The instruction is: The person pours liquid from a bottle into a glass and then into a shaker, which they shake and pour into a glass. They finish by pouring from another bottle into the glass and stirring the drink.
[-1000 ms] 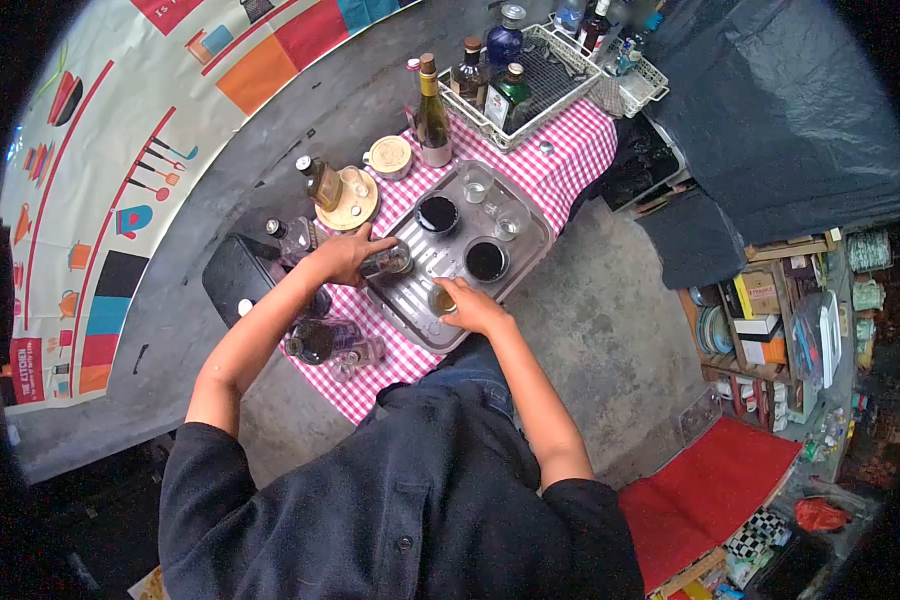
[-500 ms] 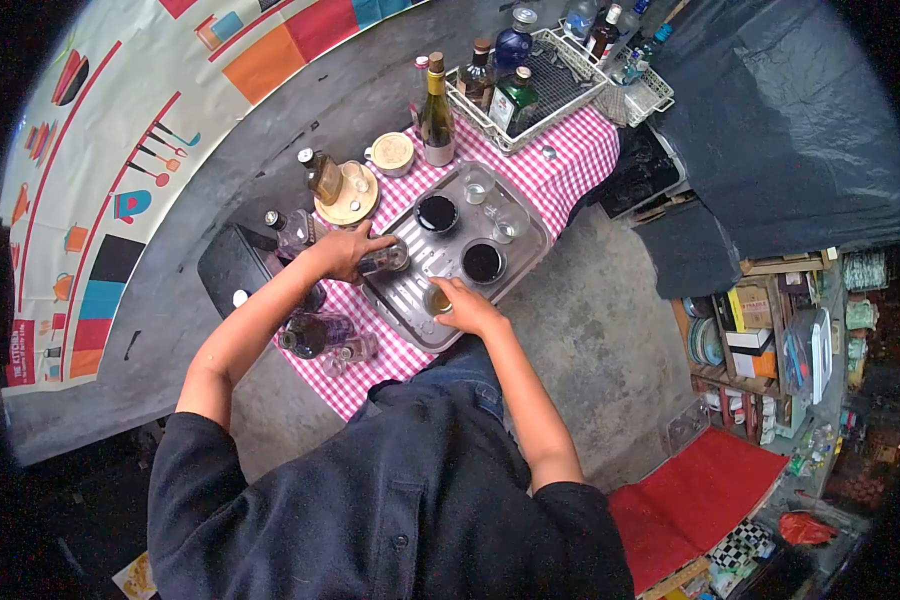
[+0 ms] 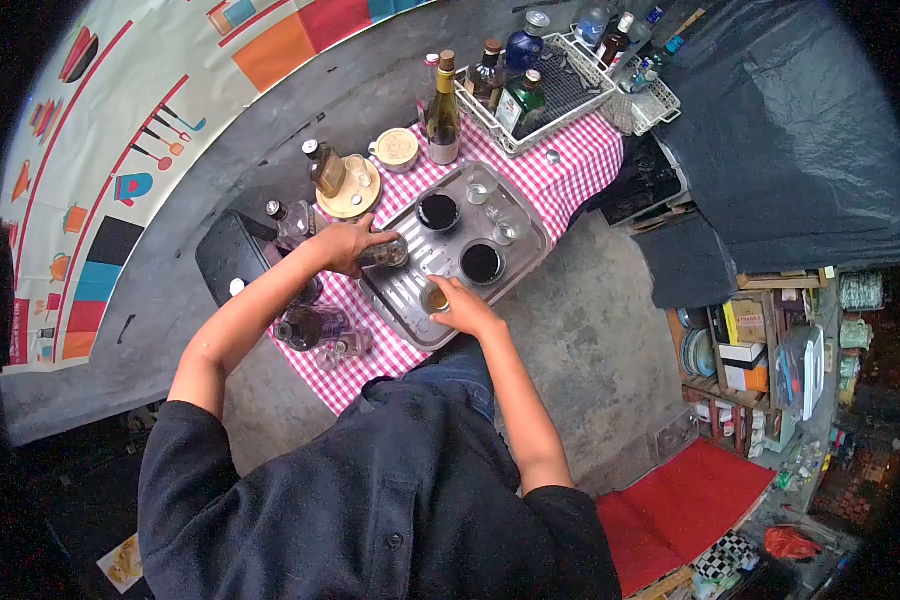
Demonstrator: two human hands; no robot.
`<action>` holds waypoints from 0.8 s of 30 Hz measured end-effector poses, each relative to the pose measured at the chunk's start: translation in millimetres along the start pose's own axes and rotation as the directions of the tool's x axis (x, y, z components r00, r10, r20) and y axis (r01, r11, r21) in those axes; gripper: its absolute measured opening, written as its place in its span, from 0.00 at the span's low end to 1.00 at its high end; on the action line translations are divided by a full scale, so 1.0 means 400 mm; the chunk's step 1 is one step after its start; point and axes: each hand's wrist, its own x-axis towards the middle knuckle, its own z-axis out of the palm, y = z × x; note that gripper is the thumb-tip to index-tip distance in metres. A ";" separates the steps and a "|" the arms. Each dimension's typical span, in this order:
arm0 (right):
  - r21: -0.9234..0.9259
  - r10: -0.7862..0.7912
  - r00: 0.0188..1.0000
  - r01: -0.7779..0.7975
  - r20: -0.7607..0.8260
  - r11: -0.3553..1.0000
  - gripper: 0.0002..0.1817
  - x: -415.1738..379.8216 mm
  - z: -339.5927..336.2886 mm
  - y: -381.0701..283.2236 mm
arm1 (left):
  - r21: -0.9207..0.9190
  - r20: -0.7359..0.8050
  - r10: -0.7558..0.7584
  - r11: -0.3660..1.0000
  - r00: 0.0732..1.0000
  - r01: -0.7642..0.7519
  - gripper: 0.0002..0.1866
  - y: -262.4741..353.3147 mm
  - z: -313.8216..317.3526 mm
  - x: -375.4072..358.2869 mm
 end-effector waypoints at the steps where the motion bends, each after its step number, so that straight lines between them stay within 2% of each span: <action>1: -0.001 -0.001 1.000 0.001 0.002 1.000 0.46 0.000 0.000 0.000 | 0.008 0.013 -0.002 1.000 1.000 0.002 0.60 0.002 -0.003 -0.001; 8: 0.020 0.003 1.000 -0.003 0.012 1.000 0.46 -0.003 -0.006 -0.008 | 0.041 -0.009 -0.021 0.999 1.000 0.021 0.60 0.004 0.003 -0.003; 10: 0.022 -0.006 1.000 0.006 0.016 1.000 0.46 -0.004 -0.009 -0.011 | 0.003 0.046 -0.018 1.000 0.999 0.018 0.62 0.003 -0.002 -0.001; 24: 0.011 -0.016 1.000 0.016 0.000 1.000 0.46 0.000 -0.002 0.002 | 0.022 0.058 -0.041 0.999 0.997 0.040 0.63 -0.004 -0.005 0.002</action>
